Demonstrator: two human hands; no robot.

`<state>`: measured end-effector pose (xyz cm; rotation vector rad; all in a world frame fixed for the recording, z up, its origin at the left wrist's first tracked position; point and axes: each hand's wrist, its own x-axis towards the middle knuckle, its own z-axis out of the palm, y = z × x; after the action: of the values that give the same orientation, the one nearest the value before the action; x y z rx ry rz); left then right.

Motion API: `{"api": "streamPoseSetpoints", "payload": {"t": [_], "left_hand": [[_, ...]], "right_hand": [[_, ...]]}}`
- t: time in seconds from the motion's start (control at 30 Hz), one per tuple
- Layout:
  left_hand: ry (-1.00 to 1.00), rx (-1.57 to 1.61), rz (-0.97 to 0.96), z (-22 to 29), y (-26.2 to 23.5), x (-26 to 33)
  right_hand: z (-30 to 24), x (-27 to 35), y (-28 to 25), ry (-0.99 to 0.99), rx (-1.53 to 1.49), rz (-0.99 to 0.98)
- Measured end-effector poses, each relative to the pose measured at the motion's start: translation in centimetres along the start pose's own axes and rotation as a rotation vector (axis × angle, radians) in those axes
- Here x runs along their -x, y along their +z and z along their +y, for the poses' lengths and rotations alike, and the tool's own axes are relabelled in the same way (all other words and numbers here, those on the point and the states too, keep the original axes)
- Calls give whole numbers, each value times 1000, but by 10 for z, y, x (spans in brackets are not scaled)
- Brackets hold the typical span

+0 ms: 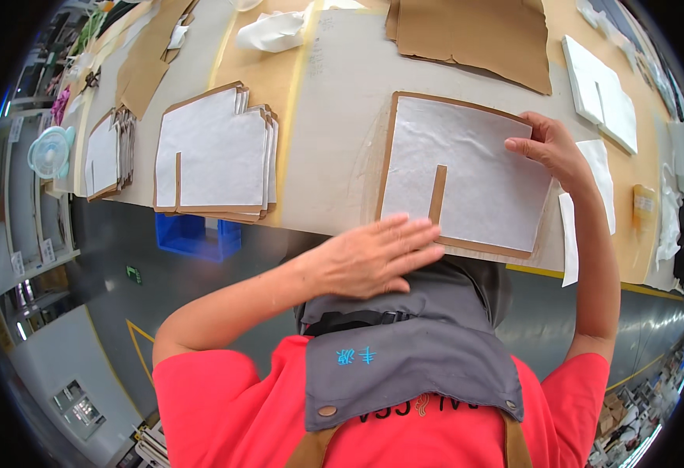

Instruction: The person applies glue from a bottle onto brown cardboard pieces and then places white paper inserts on top, pressing them down to adhere. The process is repeated for multiple units on a workbench.

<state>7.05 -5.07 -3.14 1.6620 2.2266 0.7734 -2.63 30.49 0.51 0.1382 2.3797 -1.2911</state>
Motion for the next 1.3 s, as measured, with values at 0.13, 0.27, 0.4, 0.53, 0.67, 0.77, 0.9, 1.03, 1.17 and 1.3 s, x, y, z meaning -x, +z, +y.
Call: {"api": "streamPoseSetpoints", "payload": {"t": [0.13,0.27,0.4,0.53,0.67,0.77,0.9,1.03,1.17,1.3], "left_hand": [[105,25,10,17,7,21],[-58,-12,131,12,-7,30],[-217,-99,234,6,-10,22],[-90,-6,176,13,12,8],[-3,73,113,27,14,19],[-161,-9,354,21,-1,26],[-503,196,825,11,-19,17],[-484,1064,797,11,-51,11],[-586,1164,942,9,-91,64],[-875,920,1061,-3,-138,149]], "right_hand": [[3,9,6,29,59,-31],[4,18,13,-16,136,25],[1,26,16,-56,212,62],[3,29,20,-114,217,123],[-4,46,27,-219,440,280],[-36,83,39,-413,639,376],[-87,143,34,-427,455,301],[-121,147,23,-244,-117,189],[-155,90,52,-262,-192,35],[-191,24,133,-303,-224,-130]]}}
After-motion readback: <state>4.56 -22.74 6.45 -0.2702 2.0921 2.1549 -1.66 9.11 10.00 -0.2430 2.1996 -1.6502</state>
